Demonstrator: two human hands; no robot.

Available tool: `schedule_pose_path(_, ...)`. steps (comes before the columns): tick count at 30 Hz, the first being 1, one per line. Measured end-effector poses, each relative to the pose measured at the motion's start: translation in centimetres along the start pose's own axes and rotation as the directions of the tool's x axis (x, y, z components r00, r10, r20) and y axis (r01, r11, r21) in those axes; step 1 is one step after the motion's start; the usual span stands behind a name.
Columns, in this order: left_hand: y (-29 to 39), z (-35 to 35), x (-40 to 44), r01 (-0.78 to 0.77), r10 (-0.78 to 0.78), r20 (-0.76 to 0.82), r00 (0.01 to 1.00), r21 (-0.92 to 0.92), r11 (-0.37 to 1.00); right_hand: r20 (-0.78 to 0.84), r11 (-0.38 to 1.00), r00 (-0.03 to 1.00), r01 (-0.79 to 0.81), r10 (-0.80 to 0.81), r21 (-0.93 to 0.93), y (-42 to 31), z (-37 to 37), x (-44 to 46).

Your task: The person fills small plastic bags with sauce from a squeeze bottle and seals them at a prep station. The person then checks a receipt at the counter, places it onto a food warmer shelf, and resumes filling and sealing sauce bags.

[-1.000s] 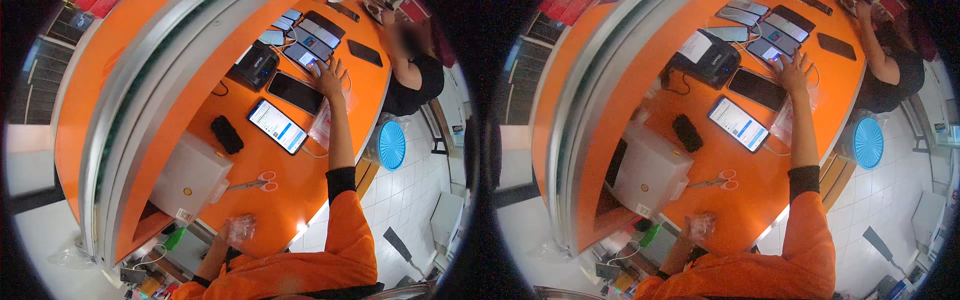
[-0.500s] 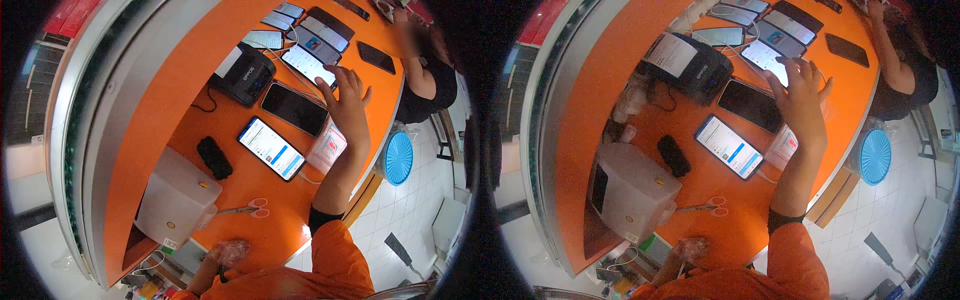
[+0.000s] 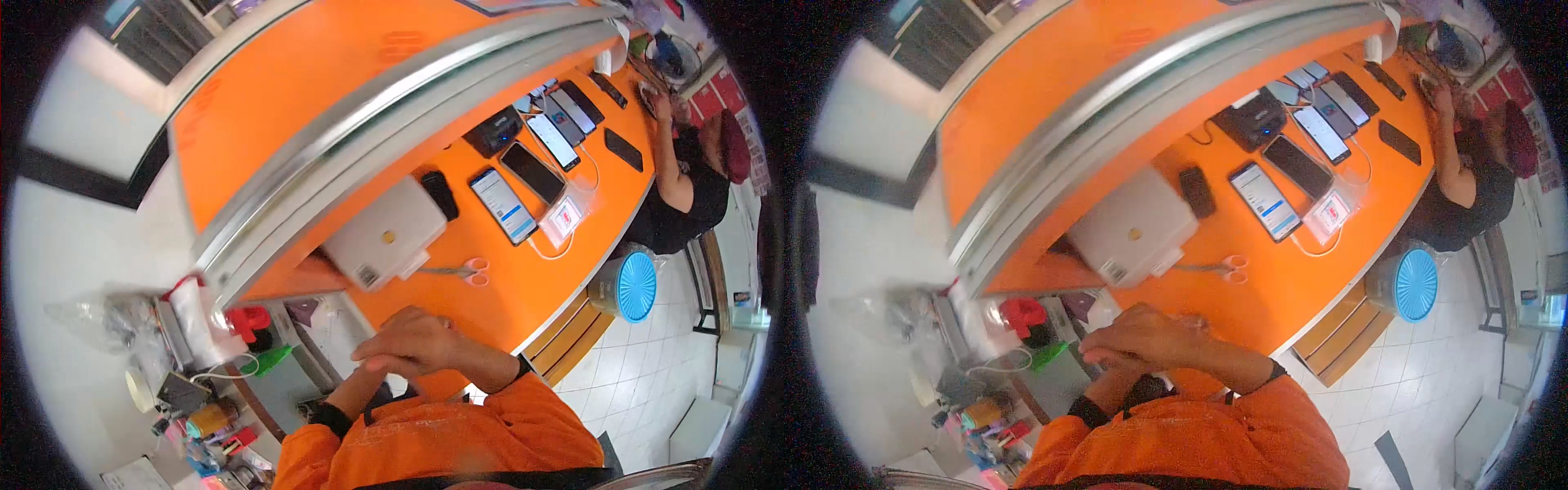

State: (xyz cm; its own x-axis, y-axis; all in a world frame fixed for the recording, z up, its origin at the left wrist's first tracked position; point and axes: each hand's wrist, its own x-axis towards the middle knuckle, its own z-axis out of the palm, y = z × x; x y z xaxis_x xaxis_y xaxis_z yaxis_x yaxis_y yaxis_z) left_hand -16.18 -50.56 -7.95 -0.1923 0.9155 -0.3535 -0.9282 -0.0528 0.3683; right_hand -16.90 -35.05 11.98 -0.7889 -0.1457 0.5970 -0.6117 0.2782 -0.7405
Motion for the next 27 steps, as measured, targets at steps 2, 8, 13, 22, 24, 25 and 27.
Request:
schedule_pose_path(2,-0.2,0.4,-2.3,-0.055,0.06,-0.07,0.996,0.078,0.995,-0.067,0.979,0.987,0.138,-0.149,-0.151,-1.0,4.6,0.3)
schedule_pose_path(8,-1.1,-3.9,-14.3,-0.116,0.129,-0.338,0.932,0.059,0.992,-0.672,0.903,0.736,-0.23,-0.083,-0.363,2.0,4.8,-2.7)
schedule_pose_path(13,-2.4,-1.8,-20.1,-0.272,0.193,-0.445,0.875,-0.121,0.955,-0.954,0.858,0.284,-0.464,-0.09,-0.219,8.8,-3.1,-7.9)
schedule_pose_path(22,2.3,4.7,-5.1,0.224,-0.128,-0.306,0.943,0.303,0.926,-0.946,0.82,0.033,-0.489,-0.324,-0.297,10.3,-22.6,-10.0)
schedule_pose_path(24,2.1,4.7,-2.2,0.287,-0.197,-0.277,0.94,0.338,0.896,-0.935,0.786,0.026,-0.535,-0.353,-0.311,10.2,-26.1,-9.7)
schedule_pose_path(25,1.6,4.4,-0.9,0.302,-0.22,-0.261,0.94,0.335,0.893,-0.939,0.798,0.023,-0.519,-0.344,-0.305,10.4,-27.4,-9.9)
schedule_pose_path(27,0.3,3.4,1.5,0.313,-0.242,-0.243,0.939,0.319,0.895,-0.945,0.814,0.034,-0.5,-0.324,-0.297,11.6,-30.0,-11.2)
